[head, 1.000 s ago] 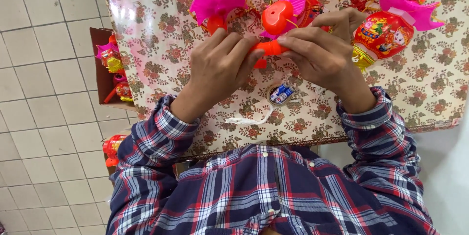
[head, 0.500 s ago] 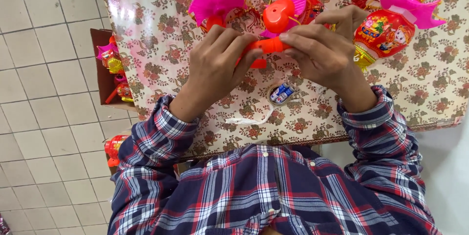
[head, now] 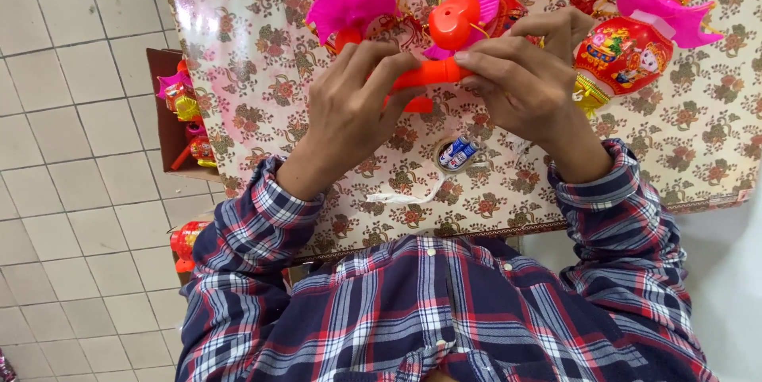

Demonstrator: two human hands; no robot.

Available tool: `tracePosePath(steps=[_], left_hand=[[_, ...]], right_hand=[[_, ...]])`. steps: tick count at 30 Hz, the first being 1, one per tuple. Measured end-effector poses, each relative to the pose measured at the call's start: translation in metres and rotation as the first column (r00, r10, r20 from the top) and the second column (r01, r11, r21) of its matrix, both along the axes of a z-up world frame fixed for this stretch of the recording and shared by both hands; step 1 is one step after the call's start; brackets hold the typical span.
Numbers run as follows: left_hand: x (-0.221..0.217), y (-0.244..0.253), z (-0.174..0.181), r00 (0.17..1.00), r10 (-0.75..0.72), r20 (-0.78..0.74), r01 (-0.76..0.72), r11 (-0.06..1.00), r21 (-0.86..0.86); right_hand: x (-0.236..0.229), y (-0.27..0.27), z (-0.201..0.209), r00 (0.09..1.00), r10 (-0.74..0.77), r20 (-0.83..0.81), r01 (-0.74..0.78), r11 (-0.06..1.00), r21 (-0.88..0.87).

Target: Assembling decorative plastic lanterns by joining multiple colorful components and handles on a table.

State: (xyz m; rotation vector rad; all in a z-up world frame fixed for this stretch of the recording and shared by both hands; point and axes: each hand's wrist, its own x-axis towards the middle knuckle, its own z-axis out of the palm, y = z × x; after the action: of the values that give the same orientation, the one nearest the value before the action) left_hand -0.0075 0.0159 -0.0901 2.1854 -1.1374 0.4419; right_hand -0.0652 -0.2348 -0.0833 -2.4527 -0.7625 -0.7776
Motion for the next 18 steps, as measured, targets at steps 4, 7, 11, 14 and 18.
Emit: tracePosePath(steps=[4, 7, 11, 14, 18], left_hand=[[-0.001, -0.001, -0.006, 0.996, -0.001, -0.089, 0.001, 1.000, 0.002], [0.000, -0.002, -0.002, 0.991, -0.076, -0.109, 0.081, 0.996, 0.045], [0.001, -0.004, -0.001, 0.999, -0.026, -0.019, 0.027, 0.999, 0.018], [0.001, -0.005, -0.007, 1.000, 0.022, -0.020, -0.022, 1.000, 0.005], [0.003, -0.010, -0.027, 0.979, 0.082, 0.186, -0.055, 0.988, -0.147]], right_hand=[[0.003, 0.001, -0.003, 0.999, 0.008, 0.046, -0.008, 1.000, 0.011], [0.000, 0.003, 0.002, 1.000, 0.002, 0.009, -0.002, 1.000, 0.014], [0.008, 0.000, -0.009, 0.991, 0.036, 0.129, -0.036, 0.999, -0.002], [0.004, 0.000, -0.007, 0.997, 0.034, 0.076, -0.034, 0.999, 0.000], [0.005, 0.010, -0.009, 0.999, 0.024, 0.040, -0.028, 0.995, 0.094]])
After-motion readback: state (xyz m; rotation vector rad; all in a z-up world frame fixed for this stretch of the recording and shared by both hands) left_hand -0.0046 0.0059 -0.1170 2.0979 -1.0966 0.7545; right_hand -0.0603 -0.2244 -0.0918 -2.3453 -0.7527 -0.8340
